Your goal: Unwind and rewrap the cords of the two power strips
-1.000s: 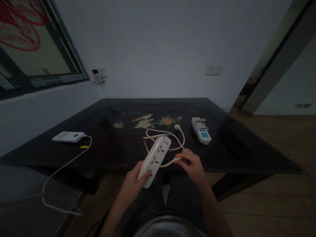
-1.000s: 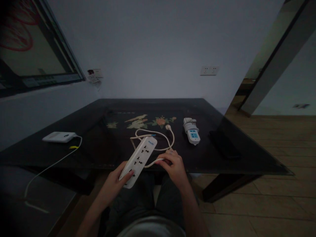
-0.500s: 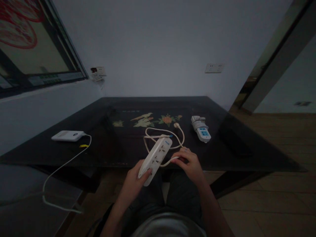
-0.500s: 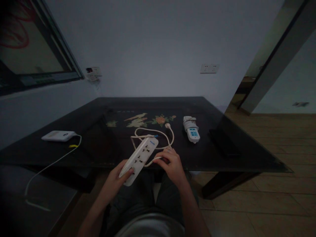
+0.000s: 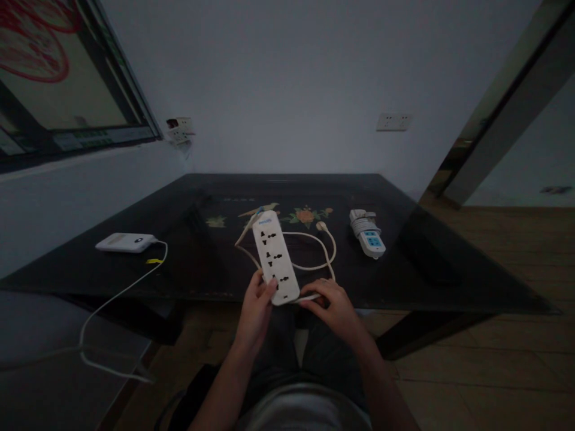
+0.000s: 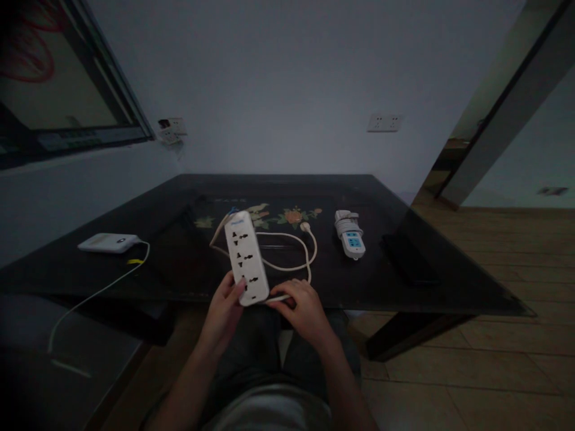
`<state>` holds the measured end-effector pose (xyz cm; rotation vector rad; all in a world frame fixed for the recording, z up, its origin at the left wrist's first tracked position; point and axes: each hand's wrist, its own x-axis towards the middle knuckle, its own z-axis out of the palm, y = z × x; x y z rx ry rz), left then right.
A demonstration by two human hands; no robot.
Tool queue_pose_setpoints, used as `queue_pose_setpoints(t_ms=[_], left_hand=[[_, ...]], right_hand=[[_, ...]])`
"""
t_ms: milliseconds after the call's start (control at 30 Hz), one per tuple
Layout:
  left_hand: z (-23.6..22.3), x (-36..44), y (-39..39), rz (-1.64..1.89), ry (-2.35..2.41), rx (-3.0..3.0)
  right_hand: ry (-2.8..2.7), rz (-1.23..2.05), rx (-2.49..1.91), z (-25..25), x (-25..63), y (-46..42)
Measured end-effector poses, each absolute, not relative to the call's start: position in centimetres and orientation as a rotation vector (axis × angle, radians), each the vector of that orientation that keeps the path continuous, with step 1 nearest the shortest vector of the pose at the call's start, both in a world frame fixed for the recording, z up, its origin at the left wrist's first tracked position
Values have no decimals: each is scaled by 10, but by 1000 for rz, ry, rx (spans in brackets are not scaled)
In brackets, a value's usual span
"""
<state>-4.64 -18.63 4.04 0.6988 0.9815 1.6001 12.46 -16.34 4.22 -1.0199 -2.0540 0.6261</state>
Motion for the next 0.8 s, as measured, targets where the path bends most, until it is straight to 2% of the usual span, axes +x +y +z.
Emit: queue_pose_setpoints(t_ms=[300, 633, 800], left_hand=[[29, -53, -178, 1600, 1174, 958], [29, -60, -179, 1641, 1203, 909], [28, -67, -180, 1639, 1223, 862]], right_hand=[[-2049, 641, -1000, 41, 121, -170], [-2055, 509, -972, 36, 130, -162], [-2010, 622, -914, 41, 147, -144]])
